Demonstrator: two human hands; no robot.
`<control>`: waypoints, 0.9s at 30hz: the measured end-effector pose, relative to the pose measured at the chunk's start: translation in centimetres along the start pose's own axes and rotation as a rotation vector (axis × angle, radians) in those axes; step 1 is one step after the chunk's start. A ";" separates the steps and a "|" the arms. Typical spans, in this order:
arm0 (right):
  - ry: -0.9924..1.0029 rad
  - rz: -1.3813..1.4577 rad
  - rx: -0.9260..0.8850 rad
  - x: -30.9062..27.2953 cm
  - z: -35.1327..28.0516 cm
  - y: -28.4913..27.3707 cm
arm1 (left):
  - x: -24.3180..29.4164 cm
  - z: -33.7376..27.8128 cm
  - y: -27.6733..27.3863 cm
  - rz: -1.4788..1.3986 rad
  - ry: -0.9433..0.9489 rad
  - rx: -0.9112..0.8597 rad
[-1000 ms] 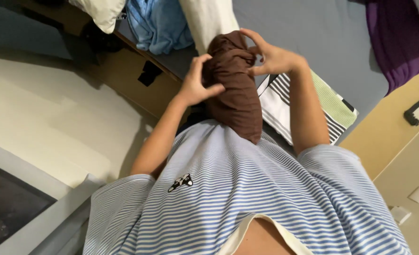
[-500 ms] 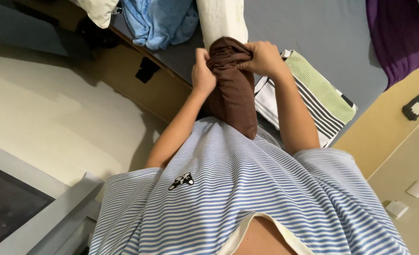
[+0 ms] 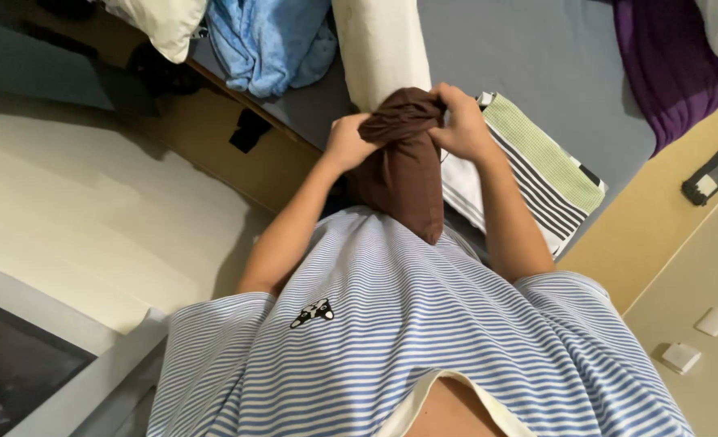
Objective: Folding a pillowcase and organizing pillows on a bed.
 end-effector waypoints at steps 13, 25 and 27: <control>0.069 0.007 -0.308 -4.8 -0.5 -3.2 | 6.9 0.2 2.3 0.435 0.358 0.384; -0.137 -0.077 0.450 -8.3 0.1 -7.8 | 12.0 -2.4 2.7 0.154 0.351 -0.283; -0.129 -0.058 0.531 -10.0 0.6 -9.4 | 14.3 -3.3 2.5 0.146 0.406 -0.299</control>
Point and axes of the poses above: each hand's wrist, its own z-axis towards the middle knuckle, its own y-axis out of the palm, x = y × z, the point moved 7 cm from there along z, towards the middle knuckle, and after that the axes turned 1 degree about x, right-handed, at the moved point
